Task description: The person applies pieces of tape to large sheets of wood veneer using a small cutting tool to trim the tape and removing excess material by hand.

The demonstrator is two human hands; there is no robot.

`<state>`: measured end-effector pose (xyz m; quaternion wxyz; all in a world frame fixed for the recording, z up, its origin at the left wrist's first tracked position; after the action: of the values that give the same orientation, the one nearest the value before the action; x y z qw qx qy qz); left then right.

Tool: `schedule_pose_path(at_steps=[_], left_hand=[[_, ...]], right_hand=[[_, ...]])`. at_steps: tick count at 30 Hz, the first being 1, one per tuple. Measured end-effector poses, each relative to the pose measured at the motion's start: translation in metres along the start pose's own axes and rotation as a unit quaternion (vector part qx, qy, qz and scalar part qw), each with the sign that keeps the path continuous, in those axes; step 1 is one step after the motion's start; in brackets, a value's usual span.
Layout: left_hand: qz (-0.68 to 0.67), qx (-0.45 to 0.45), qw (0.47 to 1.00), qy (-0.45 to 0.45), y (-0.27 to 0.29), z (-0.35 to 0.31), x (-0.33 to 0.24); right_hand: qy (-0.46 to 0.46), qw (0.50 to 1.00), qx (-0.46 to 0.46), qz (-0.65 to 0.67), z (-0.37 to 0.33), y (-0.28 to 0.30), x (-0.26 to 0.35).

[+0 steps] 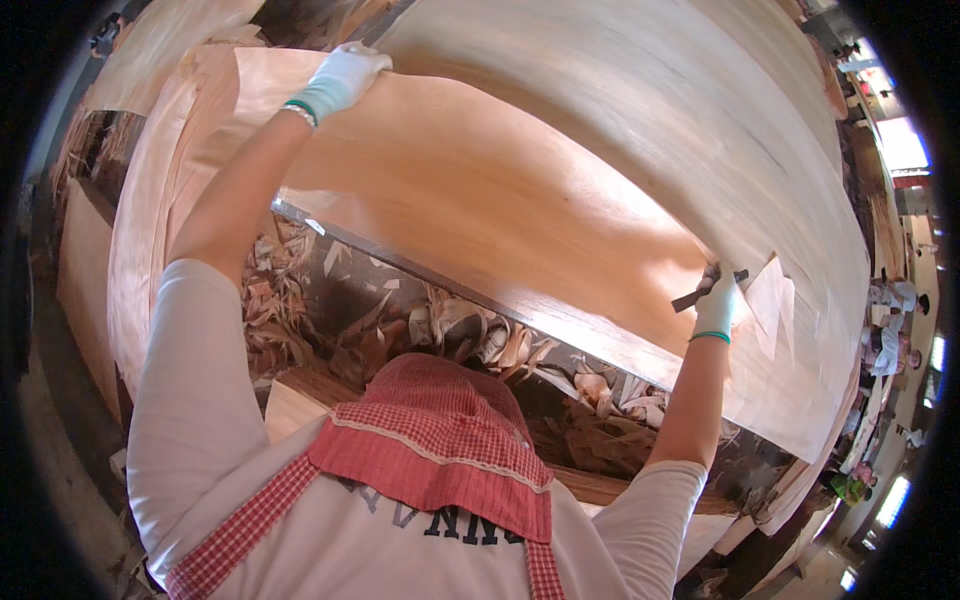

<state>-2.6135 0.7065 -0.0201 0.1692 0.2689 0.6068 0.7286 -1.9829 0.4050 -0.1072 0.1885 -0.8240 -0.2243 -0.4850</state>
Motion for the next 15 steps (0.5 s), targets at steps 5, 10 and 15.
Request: schedule_pose_path(at_steps=[5, 10, 15], left_hand=[[-0.058, -0.106, 0.992, 0.026, 0.005, -0.003, -0.035], [-0.254, -0.194, 0.926, 0.203, 0.015, -0.128, -0.078], [-0.749, 0.040, 0.401, 0.526, -0.080, -0.241, -0.145]], right_hand=[[-0.014, 0.999, 0.036, -0.035, 0.023, 0.008, -0.027], [0.150, 0.897, 0.150, -0.388, -0.089, -0.056, -0.050], [0.409, 0.608, 0.330, -0.596, -0.230, -0.125, -0.127]])
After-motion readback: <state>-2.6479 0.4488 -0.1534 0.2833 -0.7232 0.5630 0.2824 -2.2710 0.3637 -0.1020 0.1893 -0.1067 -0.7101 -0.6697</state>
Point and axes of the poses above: each hand's wrist, its own z-axis towards the middle knuckle, its own y-axis out of the back of the hand, x = y × z, the point moved 7 cm from there along z, towards the middle knuckle, and after that the axes turned 1 degree about z, right-handed, at the moved point
